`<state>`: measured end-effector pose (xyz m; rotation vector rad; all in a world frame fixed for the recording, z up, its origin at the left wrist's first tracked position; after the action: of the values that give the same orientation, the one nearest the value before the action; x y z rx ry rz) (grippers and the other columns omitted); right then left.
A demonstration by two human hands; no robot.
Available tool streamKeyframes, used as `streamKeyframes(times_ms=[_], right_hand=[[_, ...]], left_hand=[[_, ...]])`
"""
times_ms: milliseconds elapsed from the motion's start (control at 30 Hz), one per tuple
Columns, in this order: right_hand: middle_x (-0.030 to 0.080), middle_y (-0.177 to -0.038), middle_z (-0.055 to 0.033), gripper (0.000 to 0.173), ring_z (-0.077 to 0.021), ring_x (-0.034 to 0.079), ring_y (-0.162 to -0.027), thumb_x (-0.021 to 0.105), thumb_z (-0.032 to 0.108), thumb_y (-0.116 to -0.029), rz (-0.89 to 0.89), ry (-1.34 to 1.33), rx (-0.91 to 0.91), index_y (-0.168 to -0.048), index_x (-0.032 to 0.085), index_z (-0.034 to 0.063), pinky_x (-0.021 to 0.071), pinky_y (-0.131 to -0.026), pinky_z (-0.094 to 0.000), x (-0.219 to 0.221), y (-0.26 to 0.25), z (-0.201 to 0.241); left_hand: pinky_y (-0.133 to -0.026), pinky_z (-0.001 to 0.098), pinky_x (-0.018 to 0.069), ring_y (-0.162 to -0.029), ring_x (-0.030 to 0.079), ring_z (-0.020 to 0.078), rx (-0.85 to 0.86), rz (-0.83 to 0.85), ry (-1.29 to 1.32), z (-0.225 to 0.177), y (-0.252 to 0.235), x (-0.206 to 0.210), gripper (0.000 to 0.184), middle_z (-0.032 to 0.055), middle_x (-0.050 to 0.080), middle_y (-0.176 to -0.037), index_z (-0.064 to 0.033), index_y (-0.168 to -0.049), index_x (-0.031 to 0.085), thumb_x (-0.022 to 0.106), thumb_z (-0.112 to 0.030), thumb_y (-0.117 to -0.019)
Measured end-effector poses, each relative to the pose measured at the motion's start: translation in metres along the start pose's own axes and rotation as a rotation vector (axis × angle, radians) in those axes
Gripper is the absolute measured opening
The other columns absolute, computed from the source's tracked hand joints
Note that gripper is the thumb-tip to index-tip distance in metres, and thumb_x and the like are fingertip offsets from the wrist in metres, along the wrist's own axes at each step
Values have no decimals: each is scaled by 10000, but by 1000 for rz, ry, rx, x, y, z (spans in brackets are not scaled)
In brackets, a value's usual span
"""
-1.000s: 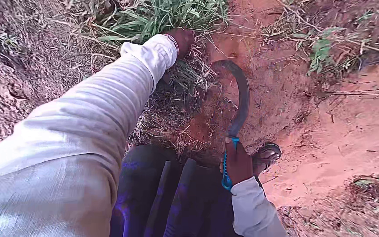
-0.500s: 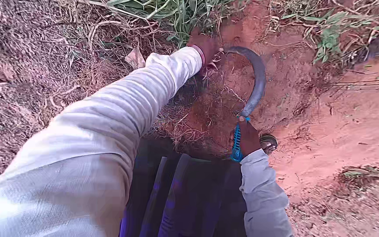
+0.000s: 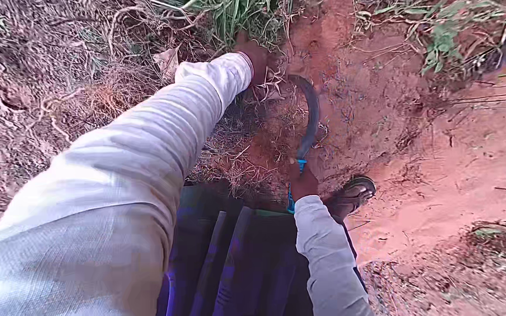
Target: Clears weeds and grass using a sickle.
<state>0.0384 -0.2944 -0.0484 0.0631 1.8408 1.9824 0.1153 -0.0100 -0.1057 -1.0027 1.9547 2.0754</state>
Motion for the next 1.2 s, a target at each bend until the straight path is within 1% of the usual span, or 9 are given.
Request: streamKeyframes(times_ms=[67,233,400,467,600,800,933,1067,1200], right_hand=[[550,-684,-81,474,-158,586,-495,361,349,-1129,33,-197,53,-1367,471,-46,551,-520,-328,17,40,-27],[571,-564,-38,476,-127,578,-434,472,325,-1051,-28,-221,-212,-1165,592,-122,531,-459,-316,37,132,-82],[522,-564,29,378,-47,545,-418,394,270,-1121,-120,-366,-265,-1162,543,-75,526,-439,-237,-8,82,-26],[521,-626,-25,418,-94,555,-450,386,298,-1129,-43,-299,-173,-1250,530,-75,540,-476,-277,-8,53,-8],[571,-748,-116,507,-166,595,-518,357,352,-1130,134,-179,-70,-1420,438,-56,560,-549,-328,40,15,20],[588,-659,-106,432,-203,618,-514,441,304,-1113,214,-175,10,-1283,526,-84,572,-562,-379,72,117,-60],[587,-596,-66,470,-147,595,-465,475,301,-1065,115,-136,-121,-1179,579,-143,544,-494,-326,59,176,-117],[519,-552,39,351,-45,545,-412,382,242,-1104,-46,-433,-271,-1081,538,-71,529,-434,-230,20,108,-38],[481,-560,-16,404,-102,521,-398,313,313,-1142,122,-677,-81,-1134,507,-42,518,-411,-272,53,55,34]], left_hand=[[-1158,759,191,-1408,443,501,47,23,-5,1,4,1,496,281,559,-1429,8,-1373,584,536,-385,-1073],[-1202,674,199,-1469,342,480,257,-14,-158,11,37,22,339,227,508,-1492,29,-1262,669,587,-230,-1058],[-1224,635,206,-1442,407,468,426,-141,-129,48,60,22,293,199,563,-1471,-26,-1249,722,677,-31,-959],[-1253,613,139,-1468,383,448,385,-86,-152,43,57,26,299,197,550,-1488,-11,-1254,714,676,-103,-972],[-1241,675,25,-1495,303,489,256,-50,-167,34,57,32,654,235,458,-1543,-24,-1368,621,762,-467,-908],[-1259,648,6,-1551,268,402,297,-6,-218,47,76,36,461,136,418,-1626,-69,-1333,684,767,-47,-880],[-1257,645,76,-1558,274,396,484,-56,-92,85,85,35,464,183,433,-1611,43,-1274,689,750,120,-820],[-1222,659,202,-1542,299,415,521,-39,-112,99,80,26,546,208,429,-1601,57,-1272,675,783,145,-744],[-1273,553,151,-1517,362,387,529,-112,-101,100,88,25,419,197,521,-1533,75,-1283,655,658,143,-869]])
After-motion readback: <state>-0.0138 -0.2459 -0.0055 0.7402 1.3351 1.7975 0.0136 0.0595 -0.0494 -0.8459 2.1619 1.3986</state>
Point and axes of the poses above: each hand's wrist, its own y-axis away from the middle knuckle, its own x-axis out of the palm, z = x × y, the point moved 4 cm from there along -y, towards the middle knuckle
